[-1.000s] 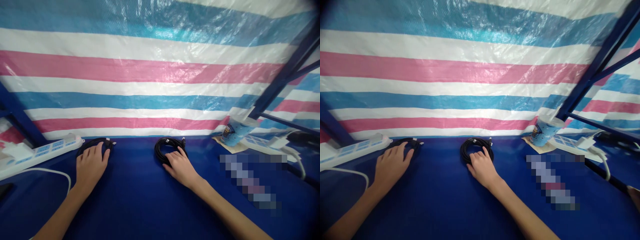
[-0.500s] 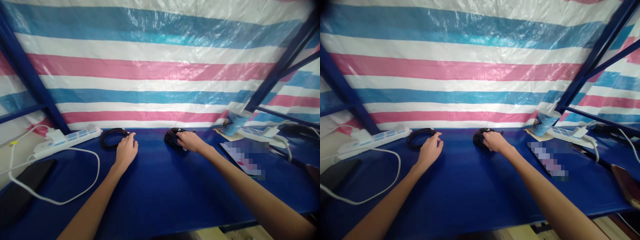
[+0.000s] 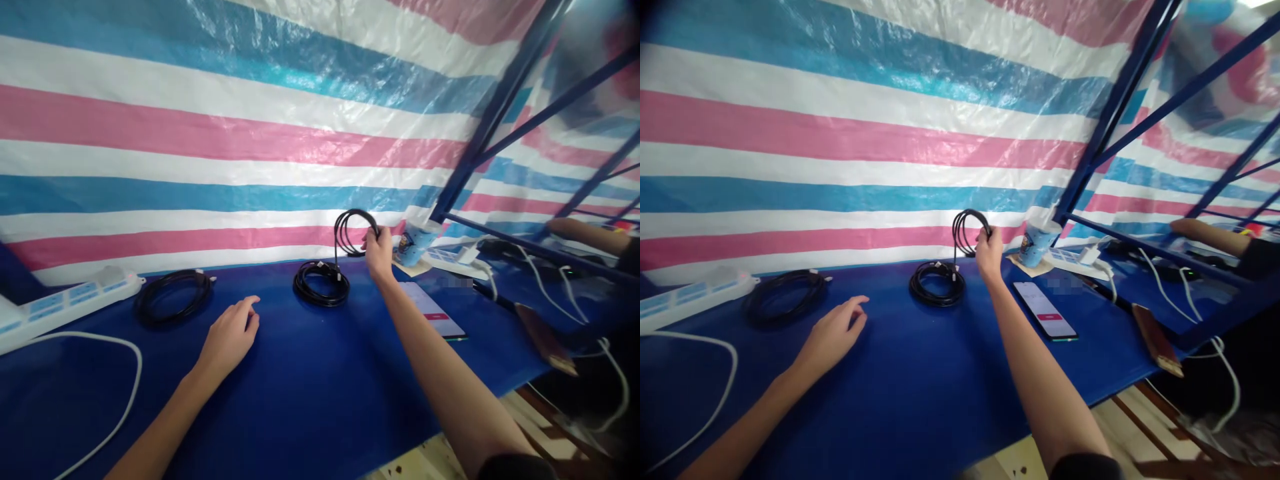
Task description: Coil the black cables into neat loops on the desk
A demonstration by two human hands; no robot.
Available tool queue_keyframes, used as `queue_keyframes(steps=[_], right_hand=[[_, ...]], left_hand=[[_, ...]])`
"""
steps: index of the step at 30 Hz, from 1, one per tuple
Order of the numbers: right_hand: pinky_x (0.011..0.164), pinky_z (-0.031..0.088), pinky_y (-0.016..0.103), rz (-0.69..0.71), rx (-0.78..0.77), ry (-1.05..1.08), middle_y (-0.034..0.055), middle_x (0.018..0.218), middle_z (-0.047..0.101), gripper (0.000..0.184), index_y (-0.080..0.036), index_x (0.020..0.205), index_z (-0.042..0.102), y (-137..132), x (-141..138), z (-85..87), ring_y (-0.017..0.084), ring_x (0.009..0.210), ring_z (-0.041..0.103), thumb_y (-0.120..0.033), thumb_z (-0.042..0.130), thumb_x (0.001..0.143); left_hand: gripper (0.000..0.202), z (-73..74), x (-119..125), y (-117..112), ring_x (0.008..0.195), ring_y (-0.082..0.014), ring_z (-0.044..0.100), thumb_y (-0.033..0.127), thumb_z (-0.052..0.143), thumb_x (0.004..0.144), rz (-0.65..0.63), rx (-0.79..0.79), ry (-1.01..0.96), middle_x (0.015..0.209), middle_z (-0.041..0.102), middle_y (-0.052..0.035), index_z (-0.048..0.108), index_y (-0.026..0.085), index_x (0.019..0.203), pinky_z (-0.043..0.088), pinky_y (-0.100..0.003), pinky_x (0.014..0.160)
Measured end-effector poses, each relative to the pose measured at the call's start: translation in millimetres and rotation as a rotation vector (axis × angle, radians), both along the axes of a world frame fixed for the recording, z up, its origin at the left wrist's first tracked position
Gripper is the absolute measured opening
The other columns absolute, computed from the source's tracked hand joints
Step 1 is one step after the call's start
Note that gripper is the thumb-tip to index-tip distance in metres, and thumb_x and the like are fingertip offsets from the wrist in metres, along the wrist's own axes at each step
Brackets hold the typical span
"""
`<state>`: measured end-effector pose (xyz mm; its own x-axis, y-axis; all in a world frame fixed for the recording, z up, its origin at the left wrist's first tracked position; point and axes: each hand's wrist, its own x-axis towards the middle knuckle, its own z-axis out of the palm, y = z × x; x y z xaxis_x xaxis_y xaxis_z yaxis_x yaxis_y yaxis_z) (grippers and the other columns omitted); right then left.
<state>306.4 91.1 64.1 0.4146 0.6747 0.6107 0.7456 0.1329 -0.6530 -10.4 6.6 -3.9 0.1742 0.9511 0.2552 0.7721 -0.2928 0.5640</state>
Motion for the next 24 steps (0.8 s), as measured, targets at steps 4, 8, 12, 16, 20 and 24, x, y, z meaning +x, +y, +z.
queue_keyframes(steps=[4, 8, 12, 16, 20, 24], right_hand=[[0.065, 0.045, 0.03, 0.072, 0.241, 0.112, 0.003, 0.083, 0.054, 0.02, -0.017, 0.105, 0.045, 2.1, -15.8, 26.2, 0.013, 0.069, 0.053, -0.03, 0.033, 0.096], [0.054, 0.039, 0.026, 0.299, 0.452, 0.199, -0.0014, 0.076, 0.05, 0.008, -0.022, 0.093, 0.041, -6.4, -46.5, 68.4, 0.009, 0.053, 0.045, -0.03, 0.038, 0.093], [0.045, 0.034, 0.021, 0.761, 0.327, 0.337, -0.0049, 0.066, 0.047, 0.004, -0.021, 0.087, 0.046, -25.6, -80.8, 96.7, 0.005, 0.044, 0.043, -0.022, 0.044, 0.09], [0.049, 0.045, 0.022, 1.164, 0.001, 0.475, -0.0059, 0.065, 0.049, 0.014, -0.02, 0.099, 0.049, -34.0, -95.1, 97.1, 0.005, 0.042, 0.046, -0.028, 0.04, 0.095], [0.05, 0.05, 0.024, 1.063, -0.175, 0.356, 0.0, 0.069, 0.06, 0.023, -0.016, 0.096, 0.053, -24.7, -80.6, 88.2, 0.01, 0.052, 0.058, -0.039, 0.046, 0.093], [0.042, 0.046, 0.021, 0.931, -0.304, -0.041, 0.0006, 0.068, 0.06, 0.035, -0.017, 0.083, 0.056, -23.0, -62.1, 89.2, 0.009, 0.047, 0.055, -0.049, 0.047, 0.09]], left_hand=[[0.032, 14.1, 4.1, 6.7, 0.093, -0.0204, 0.061, 0.033, 0.041, 0.088, 0.004, 0.02, -0.131, 0.1, 0.065, -0.0049, 0.053, 0.021, 0.116, 0.044, -0.036, 0.086], [0.037, 52.6, 23.7, 24.4, 0.096, -0.0186, 0.061, 0.042, 0.045, 0.087, -0.03, 0.041, -0.282, 0.104, 0.064, -0.0057, 0.05, 0.022, 0.118, 0.047, -0.033, 0.085], [0.06, 95.9, 56.3, 47.3, 0.114, -0.0199, 0.055, 0.049, 0.051, 0.085, -0.083, 0.01, -0.632, 0.13, 0.051, -0.011, 0.031, 0.024, 0.135, 0.05, -0.031, 0.083], [0.047, 119.8, 69.2, 58.4, 0.08, -0.0159, 0.064, 0.034, 0.062, 0.078, -0.109, -0.14, -1.08, 0.093, 0.063, -0.0059, 0.046, 0.019, 0.12, 0.051, -0.026, 0.064], [0.02, 130.5, 44.3, 51.3, 0.053, -0.01, 0.056, 0.028, 0.064, 0.075, -0.205, -0.203, -0.98, 0.068, 0.06, -0.0005, 0.057, 0.017, 0.09, 0.042, -0.018, 0.043], [0.021, 144.8, 7.5, 39.4, 0.041, -0.004, 0.048, 0.032, 0.065, 0.076, -0.36, -0.292, -0.52, 0.088, 0.067, -0.0046, 0.064, 0.017, 0.091, 0.03, -0.015, 0.033]])
